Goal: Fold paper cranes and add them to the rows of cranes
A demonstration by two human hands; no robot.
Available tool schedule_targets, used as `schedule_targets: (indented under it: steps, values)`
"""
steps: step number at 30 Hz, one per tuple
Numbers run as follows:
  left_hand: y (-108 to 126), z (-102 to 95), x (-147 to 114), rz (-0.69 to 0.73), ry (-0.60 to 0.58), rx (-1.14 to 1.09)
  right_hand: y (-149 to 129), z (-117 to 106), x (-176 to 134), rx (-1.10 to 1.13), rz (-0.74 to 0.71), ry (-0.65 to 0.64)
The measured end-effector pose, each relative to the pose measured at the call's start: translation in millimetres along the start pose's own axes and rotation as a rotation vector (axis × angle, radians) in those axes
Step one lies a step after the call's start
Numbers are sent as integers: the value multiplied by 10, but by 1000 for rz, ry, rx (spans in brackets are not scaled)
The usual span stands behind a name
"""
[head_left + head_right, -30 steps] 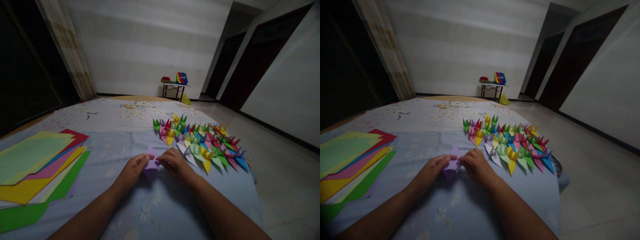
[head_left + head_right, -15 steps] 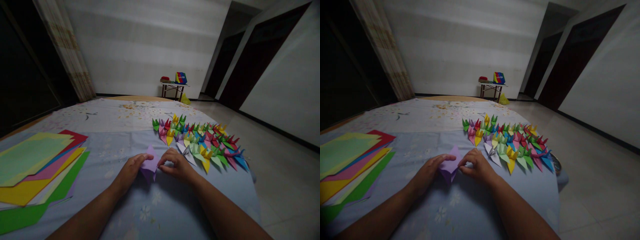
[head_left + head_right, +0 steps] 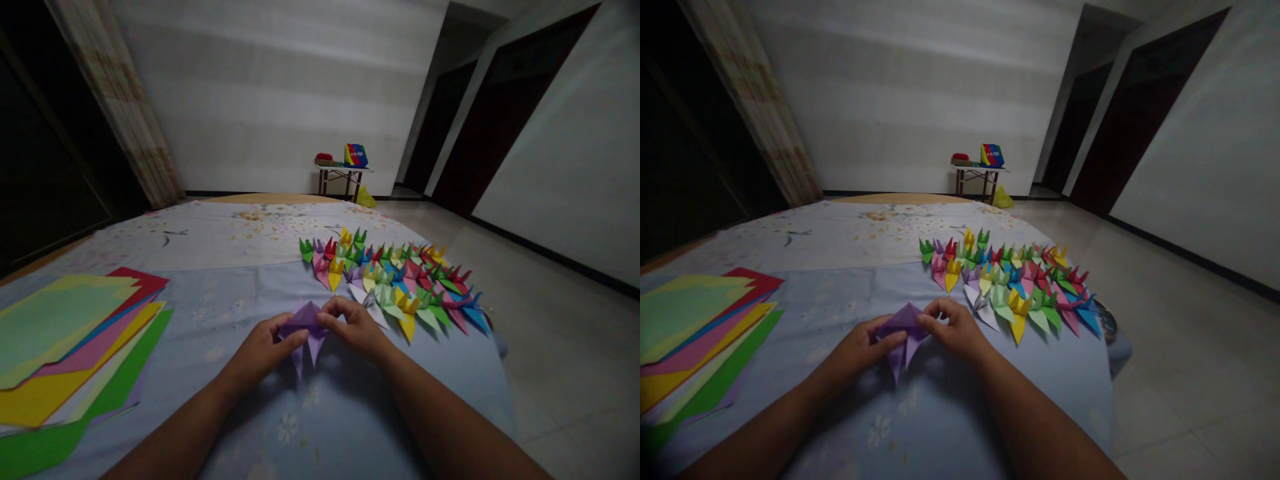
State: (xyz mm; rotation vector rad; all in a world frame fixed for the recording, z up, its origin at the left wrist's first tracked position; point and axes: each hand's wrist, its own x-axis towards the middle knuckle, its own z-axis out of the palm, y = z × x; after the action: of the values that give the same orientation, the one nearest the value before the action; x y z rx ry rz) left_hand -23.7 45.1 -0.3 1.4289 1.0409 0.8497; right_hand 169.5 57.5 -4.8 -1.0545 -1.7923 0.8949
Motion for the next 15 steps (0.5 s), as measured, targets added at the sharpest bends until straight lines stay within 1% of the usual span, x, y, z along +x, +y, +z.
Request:
schedule_targets:
  steps: [5, 10, 12, 15]
  values:
    - [-14, 35, 20, 33, 91, -36, 1, 69, -47, -191, -165, 86]
    - [0, 57, 18, 33, 248, -81, 2, 101, -77, -303, -324, 68]
    - [14, 73, 0, 39, 268, -66, 16, 102, -78, -304, -349, 55]
    - [16, 103, -39, 95, 265, 16, 50, 95, -73, -310, -353, 63]
